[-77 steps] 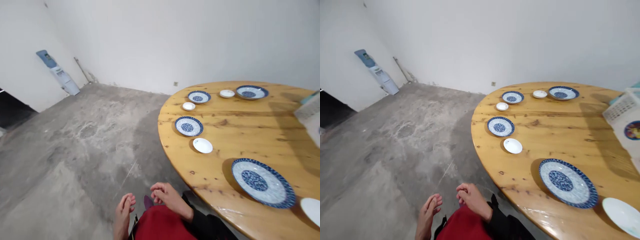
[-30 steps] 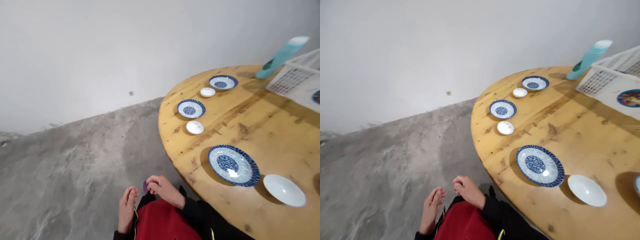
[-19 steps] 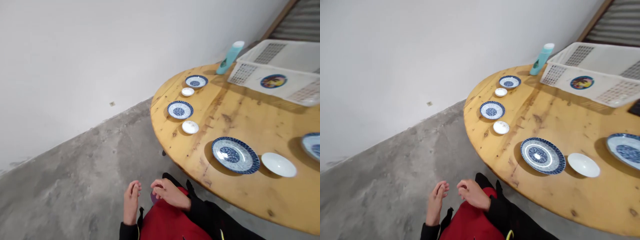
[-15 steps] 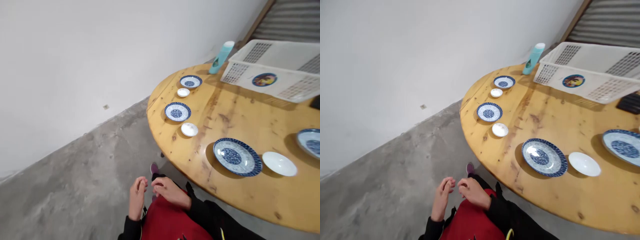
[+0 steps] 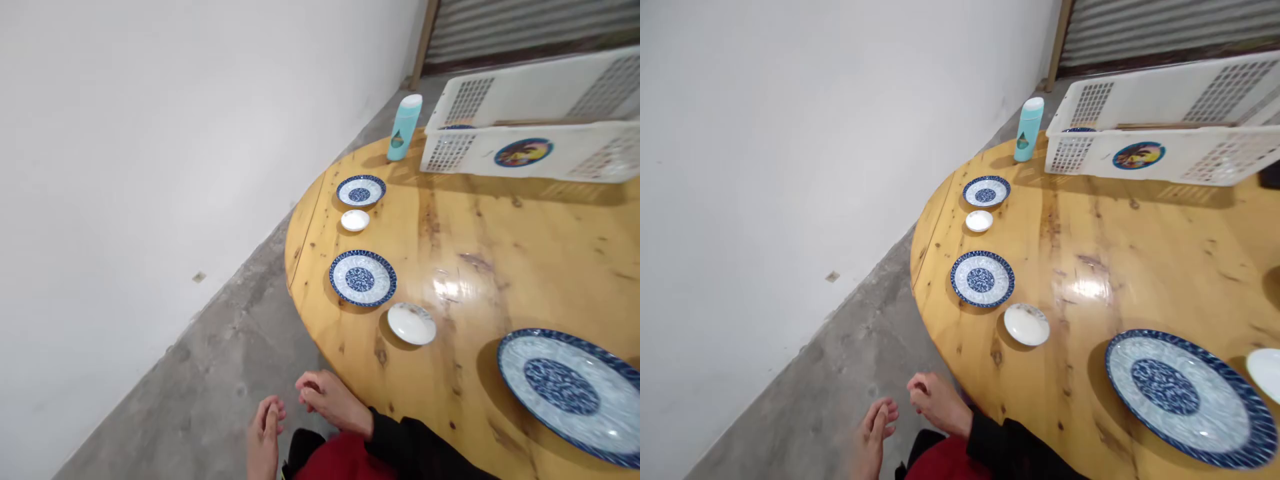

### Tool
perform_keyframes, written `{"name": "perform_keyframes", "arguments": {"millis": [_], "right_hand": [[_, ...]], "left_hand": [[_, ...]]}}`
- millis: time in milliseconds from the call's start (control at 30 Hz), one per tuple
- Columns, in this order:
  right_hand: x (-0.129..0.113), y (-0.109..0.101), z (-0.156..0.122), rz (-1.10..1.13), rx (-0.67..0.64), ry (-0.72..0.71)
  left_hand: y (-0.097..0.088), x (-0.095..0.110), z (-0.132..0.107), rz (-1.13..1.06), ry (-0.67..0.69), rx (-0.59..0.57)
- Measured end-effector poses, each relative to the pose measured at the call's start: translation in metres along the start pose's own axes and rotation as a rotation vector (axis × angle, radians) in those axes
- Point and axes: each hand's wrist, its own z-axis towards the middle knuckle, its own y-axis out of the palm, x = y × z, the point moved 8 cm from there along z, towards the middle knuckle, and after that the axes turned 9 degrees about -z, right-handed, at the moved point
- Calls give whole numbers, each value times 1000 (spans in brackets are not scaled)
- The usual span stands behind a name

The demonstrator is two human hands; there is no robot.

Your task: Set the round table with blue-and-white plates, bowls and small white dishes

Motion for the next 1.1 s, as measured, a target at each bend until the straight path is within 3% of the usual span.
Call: {"name": "perform_keyframes", "arguments": {"millis": [167,333,433,567,700,833,967,1100], "right_hand": [[-2,-41,13,154,148,18],[13,-82,11,367,429,113],[24,-103,9,459,611,205],[31,-121,13,548,826,342],[24,-125,27,601,985,440],[14,-118,49,626,1077,534],[7,-112,65,690,1164,567],[4,-110,67,732,1278,606]], "left_hand": [[62,75,50,72,91,-209],[132,158,122,123,222,-391],[185,203,178,124,273,-490],[272,252,250,108,278,-637],[356,286,308,135,233,-729],[425,309,349,169,206,-794],[481,321,376,220,195,-836],[526,328,386,266,195,-894]]}}
